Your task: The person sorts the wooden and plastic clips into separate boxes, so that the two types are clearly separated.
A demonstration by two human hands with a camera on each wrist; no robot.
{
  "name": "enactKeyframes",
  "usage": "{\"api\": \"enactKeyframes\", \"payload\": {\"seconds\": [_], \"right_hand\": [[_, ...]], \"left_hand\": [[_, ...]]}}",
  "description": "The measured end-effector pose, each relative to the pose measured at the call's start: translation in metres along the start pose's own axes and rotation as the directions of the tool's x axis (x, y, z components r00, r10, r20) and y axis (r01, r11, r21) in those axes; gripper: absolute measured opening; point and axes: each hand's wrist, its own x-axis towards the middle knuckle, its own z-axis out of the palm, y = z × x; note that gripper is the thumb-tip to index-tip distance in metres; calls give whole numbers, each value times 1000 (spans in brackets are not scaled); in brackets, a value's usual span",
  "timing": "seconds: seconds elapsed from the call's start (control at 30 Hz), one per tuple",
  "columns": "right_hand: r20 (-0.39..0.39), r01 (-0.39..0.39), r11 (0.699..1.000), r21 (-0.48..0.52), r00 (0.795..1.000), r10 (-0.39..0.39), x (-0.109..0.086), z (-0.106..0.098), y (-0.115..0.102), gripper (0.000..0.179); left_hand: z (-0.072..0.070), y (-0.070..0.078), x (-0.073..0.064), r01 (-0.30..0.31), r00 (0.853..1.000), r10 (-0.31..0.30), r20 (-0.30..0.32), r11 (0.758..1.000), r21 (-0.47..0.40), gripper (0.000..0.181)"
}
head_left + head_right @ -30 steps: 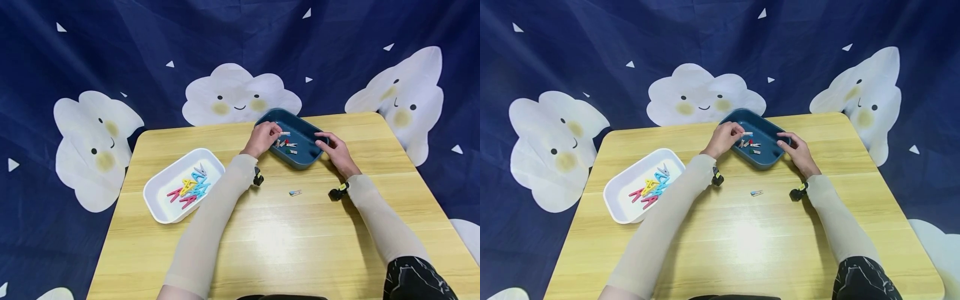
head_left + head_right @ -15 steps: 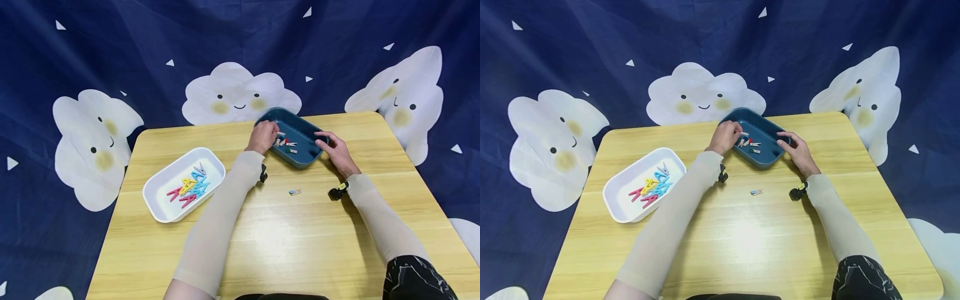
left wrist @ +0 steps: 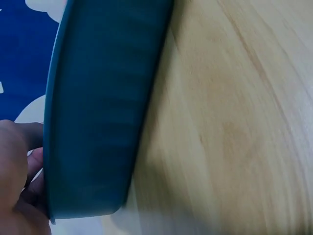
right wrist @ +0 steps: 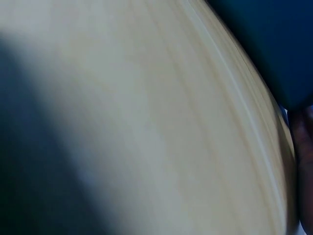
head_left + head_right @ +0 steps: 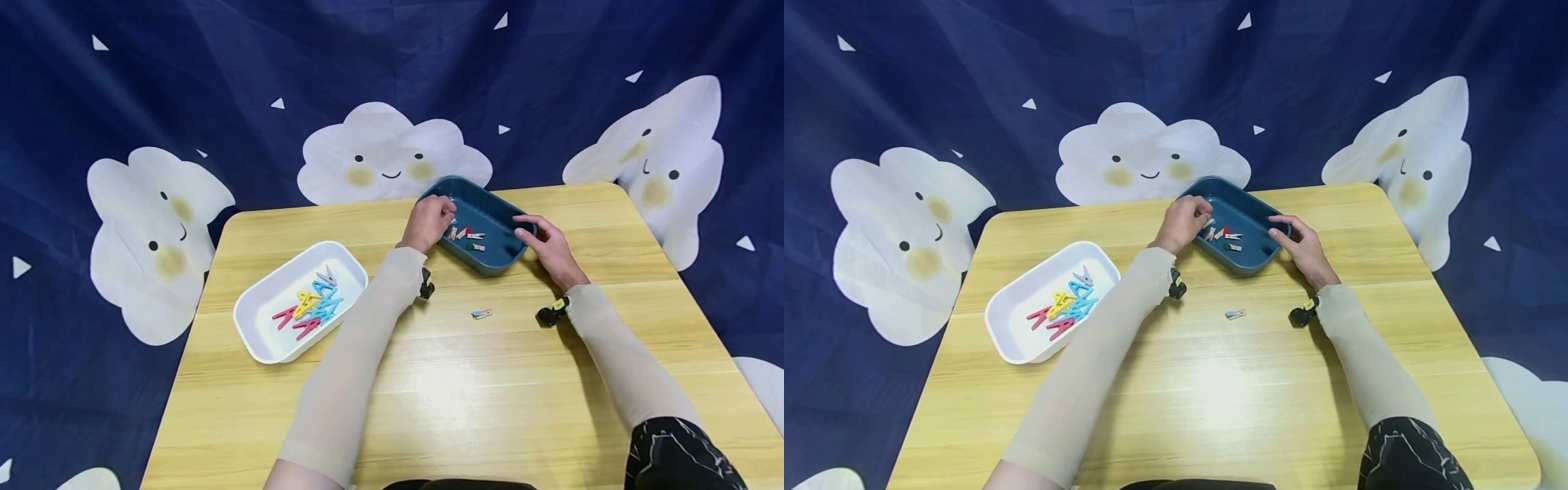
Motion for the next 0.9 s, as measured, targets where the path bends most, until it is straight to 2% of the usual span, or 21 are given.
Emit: {"api": "enactKeyframes", "payload": {"seconds": [0.13, 0.4, 0.53, 0.73, 0.9], "right_hand": [[-2, -12, 1000, 10, 1000, 12, 1, 0, 1, 50], [-6, -13, 1000, 15, 1000, 13, 0, 0, 0, 51], [7, -18, 1000, 23, 1000, 18, -5, 2, -12, 52], [18, -27, 999, 21, 999, 26, -14, 5, -32, 53], [9, -27, 1000, 4, 1000, 27, -7, 3, -17, 53]], "left_hand": [[-3, 1, -1, -3, 1000, 2, -19, 999, -38, 19], [-5, 16, -14, -87, 996, 84, -40, 993, -76, 18], [-3, 20, -23, -122, 992, 116, -57, 986, -112, 17], [3, 19, -38, -176, 983, 162, -89, 966, -189, 15], [7, 19, -51, -184, 982, 172, -72, 959, -215, 14]]}}
